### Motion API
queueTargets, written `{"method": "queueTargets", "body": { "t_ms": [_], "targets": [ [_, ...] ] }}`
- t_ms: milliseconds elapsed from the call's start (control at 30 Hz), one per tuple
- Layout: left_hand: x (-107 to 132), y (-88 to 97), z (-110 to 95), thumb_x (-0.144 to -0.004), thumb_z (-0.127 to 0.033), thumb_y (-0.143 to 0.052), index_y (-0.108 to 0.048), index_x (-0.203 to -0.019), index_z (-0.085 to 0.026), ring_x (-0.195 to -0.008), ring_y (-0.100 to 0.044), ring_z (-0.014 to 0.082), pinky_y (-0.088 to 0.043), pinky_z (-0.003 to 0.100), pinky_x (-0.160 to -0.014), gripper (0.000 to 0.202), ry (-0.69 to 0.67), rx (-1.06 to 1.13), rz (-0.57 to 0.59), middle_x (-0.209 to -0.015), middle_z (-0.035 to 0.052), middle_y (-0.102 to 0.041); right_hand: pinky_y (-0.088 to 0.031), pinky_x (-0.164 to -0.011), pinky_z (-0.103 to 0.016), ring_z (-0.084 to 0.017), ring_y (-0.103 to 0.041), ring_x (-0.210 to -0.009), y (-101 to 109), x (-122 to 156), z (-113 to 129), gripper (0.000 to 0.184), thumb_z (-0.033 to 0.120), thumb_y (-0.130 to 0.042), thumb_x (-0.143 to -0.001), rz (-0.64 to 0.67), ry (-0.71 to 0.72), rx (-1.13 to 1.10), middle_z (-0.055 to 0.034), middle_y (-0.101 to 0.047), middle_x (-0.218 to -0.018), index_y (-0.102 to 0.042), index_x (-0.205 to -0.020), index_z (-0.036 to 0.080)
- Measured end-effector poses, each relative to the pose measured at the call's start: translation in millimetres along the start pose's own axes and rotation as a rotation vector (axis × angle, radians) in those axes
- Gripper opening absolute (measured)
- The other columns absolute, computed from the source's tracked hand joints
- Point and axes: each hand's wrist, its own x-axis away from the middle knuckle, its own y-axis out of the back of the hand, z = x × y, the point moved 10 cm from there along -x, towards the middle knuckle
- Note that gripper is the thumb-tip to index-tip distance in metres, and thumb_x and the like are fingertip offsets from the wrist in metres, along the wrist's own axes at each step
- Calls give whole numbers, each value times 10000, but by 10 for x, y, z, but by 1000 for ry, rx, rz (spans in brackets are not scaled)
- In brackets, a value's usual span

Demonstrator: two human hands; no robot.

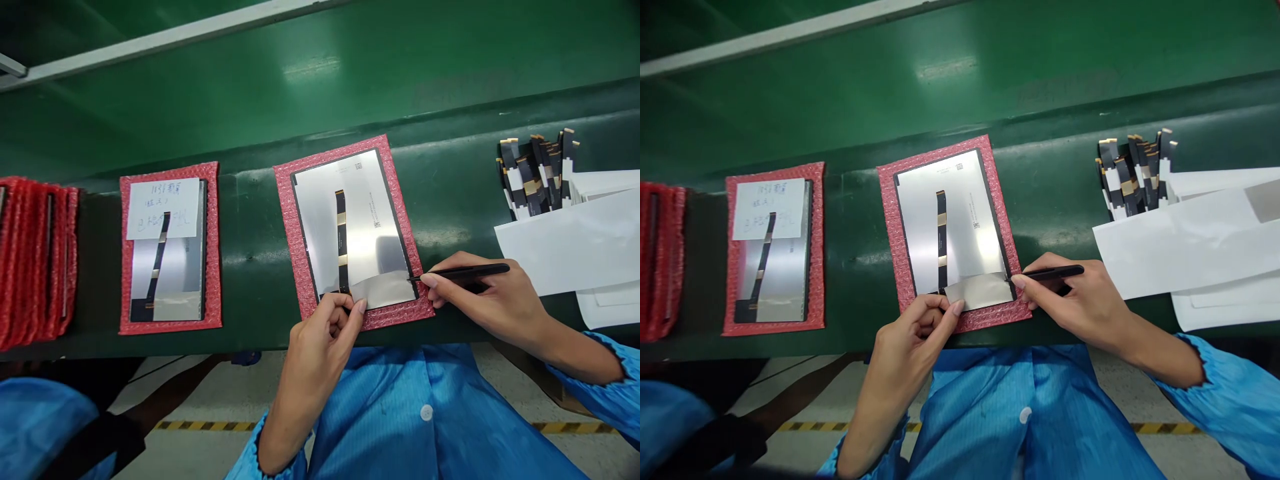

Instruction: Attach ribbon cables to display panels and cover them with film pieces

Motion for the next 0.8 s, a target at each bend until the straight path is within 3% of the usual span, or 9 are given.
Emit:
{"method": "queueTargets", "body": {
  "t_ms": [167, 433, 700, 800],
  "targets": [
    [5, 10, -17, -1130, -511, -754, -790, -988, -270, -597, -557, 159, -410, 264, -580, 282, -12, -64, 5, -689, -62, -615, -864, -667, -463, -337, -940, -697, 8, -1, 16, 143, 539, -934, -1059, -6, 7, 11, 14, -937, -795, -968, -945, 459],
    [20, 36, -104, -1148, -456, -766, -805, -1015, -264, -561, -611, 139, -459, 214, -575, 237, -77, -125, -29, -675, -83, -637, -874, -680, -483, -352, -946, -702, 10, -8, 38, 100, 564, -944, -1023, -8, 7, 16, 37, -936, -799, -961, -928, 537],
    [192, 97, -172, -1207, -345, -825, -771, -1146, -280, -560, -639, 110, -472, 200, -594, 104, -259, -318, -147, -745, -120, -659, -870, -669, -493, -358, -939, -690, 14, -8, 25, 133, 588, -937, -1030, -12, -1, 23, 18, -935, -790, -959, -922, 514],
    [249, 171, -195, -1239, -353, -860, -699, -1186, -284, -560, -648, 113, -466, 217, -565, 183, -319, -459, -214, -766, -131, -650, -871, -669, -494, -358, -938, -687, 10, -10, 12, 125, 565, -933, -1028, -14, -11, 19, 23, -925, -781, -963, -918, 515]
  ]
}}
